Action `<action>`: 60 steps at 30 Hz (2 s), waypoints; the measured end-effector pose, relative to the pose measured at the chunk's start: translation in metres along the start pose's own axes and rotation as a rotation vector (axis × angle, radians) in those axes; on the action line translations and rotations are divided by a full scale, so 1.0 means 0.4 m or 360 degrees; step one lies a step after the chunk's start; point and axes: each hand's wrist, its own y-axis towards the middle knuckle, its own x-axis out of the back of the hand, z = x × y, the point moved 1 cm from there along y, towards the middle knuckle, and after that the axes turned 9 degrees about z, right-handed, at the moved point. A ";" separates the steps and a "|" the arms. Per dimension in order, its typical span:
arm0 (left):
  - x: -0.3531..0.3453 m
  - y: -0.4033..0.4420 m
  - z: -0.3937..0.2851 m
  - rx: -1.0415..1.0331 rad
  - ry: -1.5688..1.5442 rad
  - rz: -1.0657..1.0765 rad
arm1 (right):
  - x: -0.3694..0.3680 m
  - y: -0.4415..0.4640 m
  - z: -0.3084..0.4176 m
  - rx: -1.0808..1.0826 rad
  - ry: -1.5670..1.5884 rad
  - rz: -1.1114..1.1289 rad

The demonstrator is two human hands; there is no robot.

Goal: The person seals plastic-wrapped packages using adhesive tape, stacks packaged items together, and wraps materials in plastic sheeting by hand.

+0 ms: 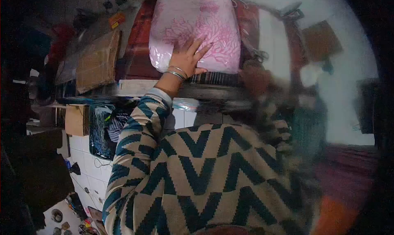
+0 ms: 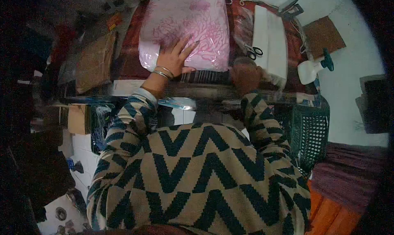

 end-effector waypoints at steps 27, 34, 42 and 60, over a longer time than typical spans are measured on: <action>-0.003 -0.221 0.274 0.0520 0.0357 -0.0017 | -0.088 0.000 -0.009 0.0056 0.0223 -0.0183; -0.111 -0.302 0.104 0.1060 -0.1145 -0.0917 | 0.029 0.026 0.003 -0.0175 0.0392 0.0580; -0.151 -0.172 -0.121 0.1608 -0.4028 -0.0414 | -0.022 0.043 -0.011 -0.0221 0.0385 0.0533; -0.170 0.079 -0.298 0.1758 -0.4244 -0.1233 | -0.042 0.040 -0.083 0.0405 0.0334 0.0164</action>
